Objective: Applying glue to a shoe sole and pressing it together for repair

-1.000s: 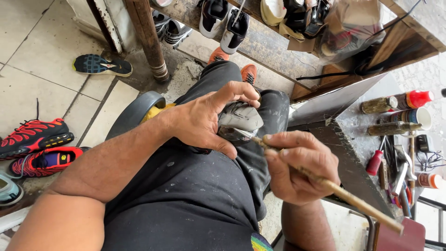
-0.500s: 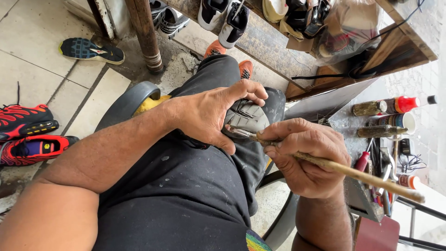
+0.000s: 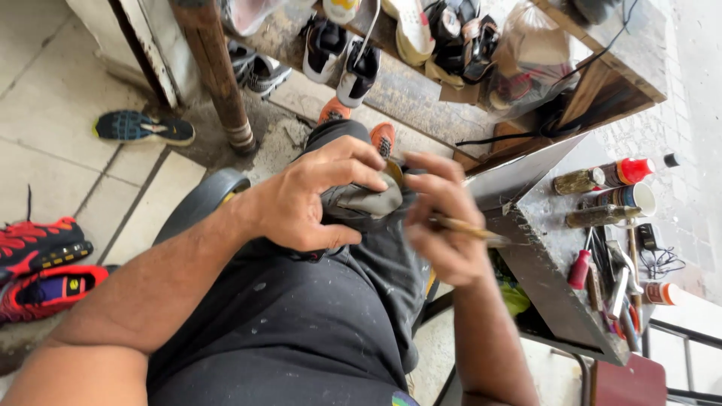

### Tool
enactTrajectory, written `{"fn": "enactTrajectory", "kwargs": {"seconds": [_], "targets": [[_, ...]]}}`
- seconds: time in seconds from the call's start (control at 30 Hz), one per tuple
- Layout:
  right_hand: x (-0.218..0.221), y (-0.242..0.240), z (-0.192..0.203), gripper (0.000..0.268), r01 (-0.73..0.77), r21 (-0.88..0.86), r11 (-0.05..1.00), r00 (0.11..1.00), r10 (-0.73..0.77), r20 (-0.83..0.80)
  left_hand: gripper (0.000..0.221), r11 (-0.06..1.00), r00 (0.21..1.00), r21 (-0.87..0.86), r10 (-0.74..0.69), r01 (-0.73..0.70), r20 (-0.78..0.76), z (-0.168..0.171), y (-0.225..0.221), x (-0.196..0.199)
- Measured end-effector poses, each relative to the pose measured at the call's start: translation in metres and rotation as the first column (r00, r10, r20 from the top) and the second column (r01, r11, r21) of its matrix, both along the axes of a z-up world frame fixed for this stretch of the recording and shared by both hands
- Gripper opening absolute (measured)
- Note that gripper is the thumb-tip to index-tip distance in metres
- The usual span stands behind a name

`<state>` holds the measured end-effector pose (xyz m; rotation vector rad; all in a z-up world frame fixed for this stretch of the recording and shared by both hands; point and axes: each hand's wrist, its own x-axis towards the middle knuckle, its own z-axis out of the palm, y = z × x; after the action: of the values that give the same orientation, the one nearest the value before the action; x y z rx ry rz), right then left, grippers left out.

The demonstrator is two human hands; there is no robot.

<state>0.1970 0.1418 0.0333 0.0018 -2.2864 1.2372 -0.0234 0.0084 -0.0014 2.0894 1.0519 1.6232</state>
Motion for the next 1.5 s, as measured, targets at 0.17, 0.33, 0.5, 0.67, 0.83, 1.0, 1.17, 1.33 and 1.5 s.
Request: {"fn": "enactTrajectory", "kwargs": {"seconds": [0.17,0.33,0.5,0.67,0.83,1.0,1.17,1.33,1.5], "targets": [[-0.039,0.013,-0.023,0.051,-0.025,0.389,0.921,0.985,0.089,-0.148,0.051,0.975,0.974,0.019,0.221,-0.221,-0.05,0.008,-0.012,0.0],[-0.052,0.018,-0.034,0.044,0.073,0.484,0.872,0.971,0.05,-0.236,0.044,0.911,0.913,0.163,0.397,-0.379,-0.094,0.001,-0.018,0.002],[-0.063,0.019,-0.021,0.04,0.156,0.428,0.89,0.912,0.036,-0.408,0.035,0.866,0.898,0.258,0.439,-0.429,0.021,-0.001,-0.007,0.002],[-0.061,0.016,-0.004,0.038,0.164,0.464,0.87,0.905,0.054,-0.421,0.035,0.85,0.879,0.236,0.475,-0.471,0.046,0.012,-0.01,0.001],[-0.06,0.012,-0.012,0.037,0.149,0.459,0.876,0.919,0.049,-0.391,0.034,0.815,0.844,0.237,0.534,-0.528,0.043,-0.01,-0.012,0.005],[-0.06,0.01,-0.014,0.028,0.127,0.453,0.882,0.923,0.062,-0.379,0.032,0.822,0.849,0.221,0.522,-0.525,0.077,-0.011,-0.012,0.009],[-0.055,0.005,-0.008,0.036,0.107,0.375,0.921,0.944,0.025,-0.33,0.032,0.847,0.874,0.215,0.479,-0.486,0.085,-0.014,-0.01,0.008],[-0.053,0.006,-0.017,0.051,0.058,0.211,0.976,0.956,0.007,-0.295,0.032,0.875,0.898,0.203,0.426,-0.439,0.106,-0.02,-0.009,0.003],[-0.059,0.004,-0.024,0.031,0.151,0.33,0.932,0.906,0.003,-0.424,0.032,0.872,0.894,0.199,0.436,-0.448,0.102,-0.02,-0.008,0.0]]}}
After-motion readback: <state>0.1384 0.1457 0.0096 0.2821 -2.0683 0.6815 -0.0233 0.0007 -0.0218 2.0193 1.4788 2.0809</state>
